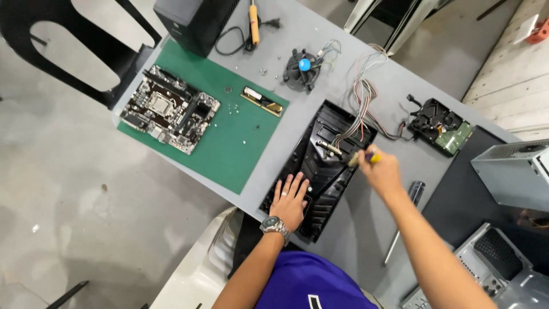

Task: Cleaning the interior of a computer case front panel using a small brush to remove dust.

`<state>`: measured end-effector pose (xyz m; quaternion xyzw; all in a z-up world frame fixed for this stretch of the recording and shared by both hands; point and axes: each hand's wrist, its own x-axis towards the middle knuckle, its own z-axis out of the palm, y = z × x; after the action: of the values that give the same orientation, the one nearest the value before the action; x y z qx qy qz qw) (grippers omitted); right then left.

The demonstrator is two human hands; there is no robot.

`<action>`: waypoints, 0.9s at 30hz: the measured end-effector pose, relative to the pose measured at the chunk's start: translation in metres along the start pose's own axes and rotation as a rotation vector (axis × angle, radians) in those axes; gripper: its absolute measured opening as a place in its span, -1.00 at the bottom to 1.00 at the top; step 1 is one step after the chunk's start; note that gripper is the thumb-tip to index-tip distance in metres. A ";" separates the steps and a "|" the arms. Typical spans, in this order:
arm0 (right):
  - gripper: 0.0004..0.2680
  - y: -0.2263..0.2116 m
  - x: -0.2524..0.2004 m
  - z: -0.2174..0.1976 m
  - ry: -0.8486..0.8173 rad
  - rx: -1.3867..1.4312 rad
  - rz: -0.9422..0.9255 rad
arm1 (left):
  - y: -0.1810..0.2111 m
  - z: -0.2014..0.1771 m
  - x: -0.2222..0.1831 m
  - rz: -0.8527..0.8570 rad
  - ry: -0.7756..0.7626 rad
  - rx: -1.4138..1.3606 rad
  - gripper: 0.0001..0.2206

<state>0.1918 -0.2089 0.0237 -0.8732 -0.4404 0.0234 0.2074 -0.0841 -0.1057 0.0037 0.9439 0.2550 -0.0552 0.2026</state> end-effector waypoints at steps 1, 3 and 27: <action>-0.86 -0.021 -0.011 0.004 0.006 0.002 -0.001 | 0.000 -0.002 -0.001 0.002 0.005 0.005 -0.40; -0.85 -0.061 -0.031 0.013 -0.126 0.205 0.052 | 0.001 -0.004 0.000 -0.005 -0.045 -0.014 -0.42; -0.95 -0.023 0.027 -0.006 -0.030 0.533 0.170 | 0.015 -0.059 0.012 -0.114 -0.549 -0.006 -0.47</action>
<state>0.1926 -0.1778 0.0422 -0.8213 -0.3467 0.1687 0.4204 -0.0657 -0.0875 0.0606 0.8770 0.2434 -0.3194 0.2636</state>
